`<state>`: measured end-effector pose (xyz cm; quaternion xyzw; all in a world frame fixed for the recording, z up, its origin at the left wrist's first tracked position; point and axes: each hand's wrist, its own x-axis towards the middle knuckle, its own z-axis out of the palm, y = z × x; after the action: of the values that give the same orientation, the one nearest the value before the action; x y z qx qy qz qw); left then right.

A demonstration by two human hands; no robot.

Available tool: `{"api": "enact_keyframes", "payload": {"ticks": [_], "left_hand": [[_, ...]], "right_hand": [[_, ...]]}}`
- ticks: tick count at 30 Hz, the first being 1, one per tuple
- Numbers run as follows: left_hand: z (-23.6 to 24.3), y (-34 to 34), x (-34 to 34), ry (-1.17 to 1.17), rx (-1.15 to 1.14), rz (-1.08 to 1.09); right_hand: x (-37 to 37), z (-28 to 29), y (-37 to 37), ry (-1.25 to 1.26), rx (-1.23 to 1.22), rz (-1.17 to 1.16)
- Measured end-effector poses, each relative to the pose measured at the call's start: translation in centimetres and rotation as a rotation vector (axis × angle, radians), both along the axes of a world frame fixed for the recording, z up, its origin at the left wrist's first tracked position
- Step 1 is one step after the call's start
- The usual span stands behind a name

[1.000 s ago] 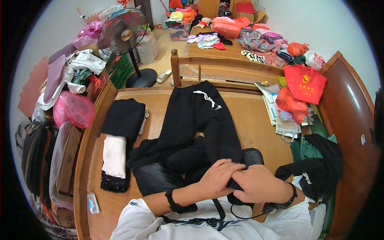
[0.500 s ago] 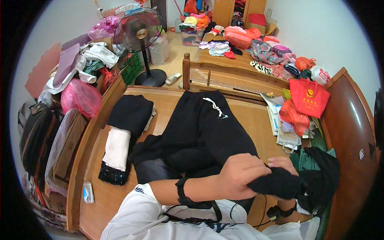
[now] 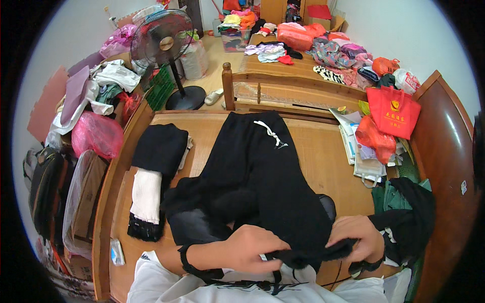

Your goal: The recorder sits on a floor mat and folds a white ribbed sweater and two pairs of black pants.

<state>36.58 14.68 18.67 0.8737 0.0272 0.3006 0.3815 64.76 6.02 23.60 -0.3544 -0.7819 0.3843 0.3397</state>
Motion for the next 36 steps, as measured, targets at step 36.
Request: {"api": "enact_keyframes", "payload": {"ticks": [36], "left_hand": [[-21.3,43.7,10.2,0.580,-0.848,0.592]], "right_hand": [[4.7,-32.0,49.3,0.291,-0.441,-0.934]]}}
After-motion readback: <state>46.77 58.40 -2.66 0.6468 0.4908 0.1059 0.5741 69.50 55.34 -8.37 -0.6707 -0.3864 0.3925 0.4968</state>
